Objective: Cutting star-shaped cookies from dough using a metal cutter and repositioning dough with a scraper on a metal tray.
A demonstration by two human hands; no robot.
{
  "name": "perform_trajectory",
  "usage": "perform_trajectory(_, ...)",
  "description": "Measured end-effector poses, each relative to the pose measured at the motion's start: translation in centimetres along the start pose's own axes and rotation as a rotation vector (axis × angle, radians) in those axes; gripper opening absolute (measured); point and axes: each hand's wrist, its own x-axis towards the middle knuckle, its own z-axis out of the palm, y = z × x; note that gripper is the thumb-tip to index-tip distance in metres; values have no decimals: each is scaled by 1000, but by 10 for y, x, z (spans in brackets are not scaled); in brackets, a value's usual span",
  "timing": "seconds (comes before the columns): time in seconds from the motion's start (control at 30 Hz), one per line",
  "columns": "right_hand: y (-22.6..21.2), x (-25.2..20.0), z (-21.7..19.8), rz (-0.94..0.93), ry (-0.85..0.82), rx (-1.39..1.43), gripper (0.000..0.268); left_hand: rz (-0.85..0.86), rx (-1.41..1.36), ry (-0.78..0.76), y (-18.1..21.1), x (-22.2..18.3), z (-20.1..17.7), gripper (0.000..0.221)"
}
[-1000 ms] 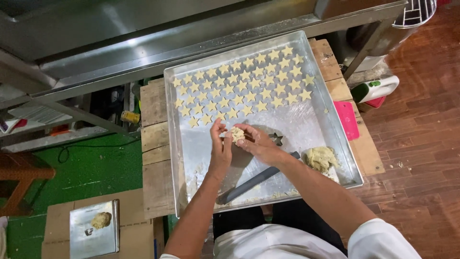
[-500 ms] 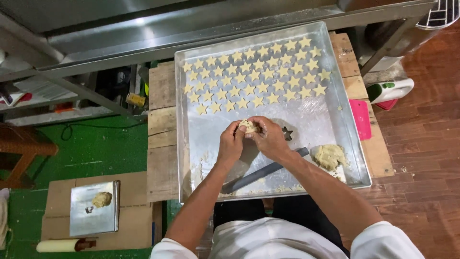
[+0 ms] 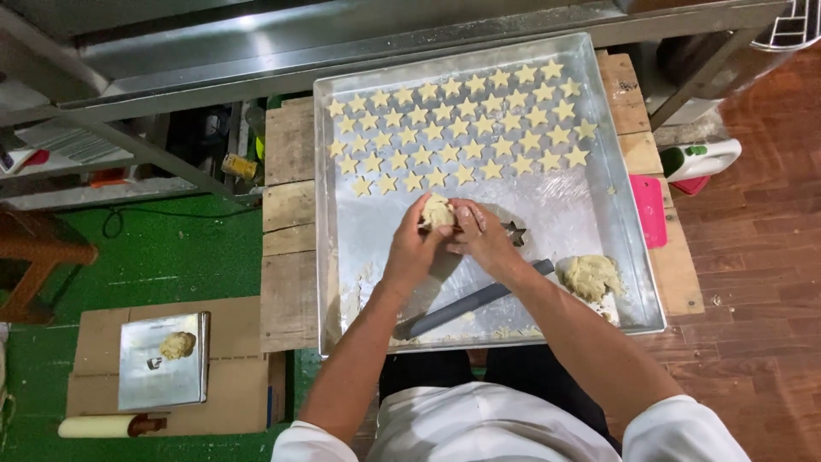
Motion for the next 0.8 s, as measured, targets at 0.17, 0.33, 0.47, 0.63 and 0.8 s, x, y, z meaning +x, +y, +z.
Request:
perform_trajectory(0.17, -35, -13, -31, -512, 11, -856, 28, -73, -31, 51, -21, 10, -9, 60)
perform_trajectory(0.33, -13, -15, -94, -531, -47, -1488, 30, -45, -63, 110, -45, 16, -6, 48)
perform_trajectory(0.47, -5, -24, -136, -438, 0, -1554, 19, 3, -180, 112, -33, 14, 0, 35)
perform_trajectory(0.63, -46, -43, -72, -611, 77, -1153, 38, 24, -262, 114, -28, 18, 11, 36)
perform_trajectory(0.8, -21, -10, -24, -832, -48, -938, 72, 35, -349, -8, 9, -2, 12, 47)
